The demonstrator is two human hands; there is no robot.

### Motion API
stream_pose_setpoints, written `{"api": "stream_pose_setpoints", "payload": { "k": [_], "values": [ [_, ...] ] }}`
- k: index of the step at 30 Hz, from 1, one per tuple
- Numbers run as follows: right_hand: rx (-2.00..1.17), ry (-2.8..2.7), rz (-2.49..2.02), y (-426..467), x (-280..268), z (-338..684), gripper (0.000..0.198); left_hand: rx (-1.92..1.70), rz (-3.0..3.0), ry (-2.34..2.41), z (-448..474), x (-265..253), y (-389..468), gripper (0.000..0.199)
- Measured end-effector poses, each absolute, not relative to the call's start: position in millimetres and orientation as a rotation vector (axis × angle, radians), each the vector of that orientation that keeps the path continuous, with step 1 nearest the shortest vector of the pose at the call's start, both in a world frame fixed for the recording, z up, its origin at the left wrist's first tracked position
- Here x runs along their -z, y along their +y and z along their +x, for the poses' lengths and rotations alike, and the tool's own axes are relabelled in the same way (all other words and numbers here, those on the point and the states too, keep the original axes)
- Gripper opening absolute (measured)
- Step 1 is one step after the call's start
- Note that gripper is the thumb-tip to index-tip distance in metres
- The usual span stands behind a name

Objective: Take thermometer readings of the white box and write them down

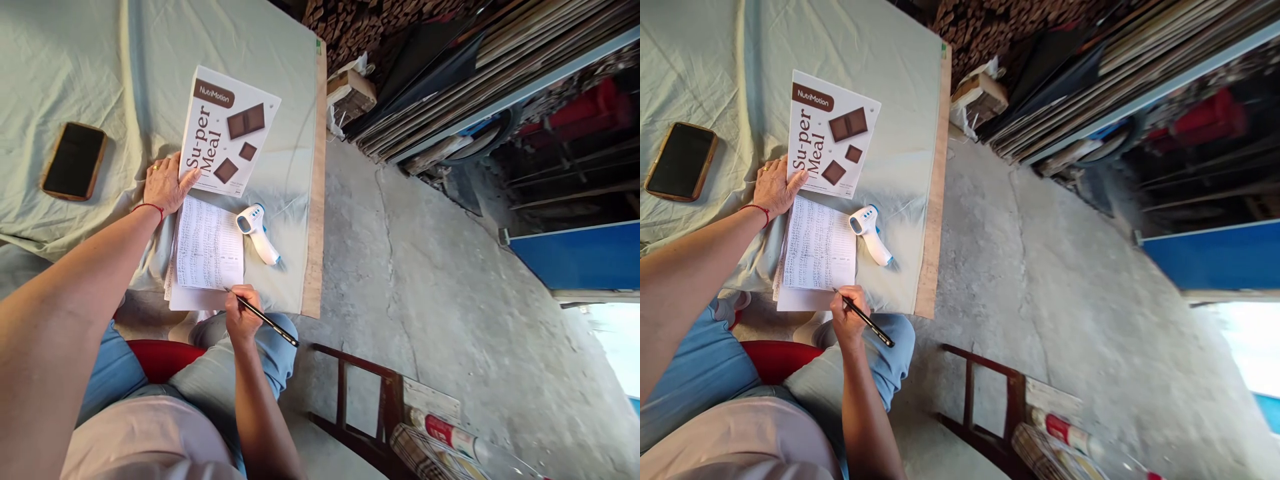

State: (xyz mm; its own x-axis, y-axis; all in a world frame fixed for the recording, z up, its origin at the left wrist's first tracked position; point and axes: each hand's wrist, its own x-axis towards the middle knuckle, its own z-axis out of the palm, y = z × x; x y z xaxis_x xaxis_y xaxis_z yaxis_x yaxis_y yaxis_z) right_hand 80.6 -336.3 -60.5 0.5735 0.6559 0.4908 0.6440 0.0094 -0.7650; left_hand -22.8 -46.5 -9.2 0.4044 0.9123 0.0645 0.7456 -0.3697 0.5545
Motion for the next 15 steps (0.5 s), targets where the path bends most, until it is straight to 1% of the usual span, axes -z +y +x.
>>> {"api": "stream_pose_setpoints", "payload": {
  "k": [5, 15],
  "values": [
    [-0.038, -1.115, -1.663, -336.6, 60.2, 80.3, 0.013, -0.531, 2.233, 1.436, -22.7, 8.1, -46.8, 0.074],
    [0.027, -1.188, -1.616, -338.3, 61.0, 86.6, 0.011, -0.47, 2.248, 1.464, -21.9, 0.5, -51.6, 0.067]
  ]
}}
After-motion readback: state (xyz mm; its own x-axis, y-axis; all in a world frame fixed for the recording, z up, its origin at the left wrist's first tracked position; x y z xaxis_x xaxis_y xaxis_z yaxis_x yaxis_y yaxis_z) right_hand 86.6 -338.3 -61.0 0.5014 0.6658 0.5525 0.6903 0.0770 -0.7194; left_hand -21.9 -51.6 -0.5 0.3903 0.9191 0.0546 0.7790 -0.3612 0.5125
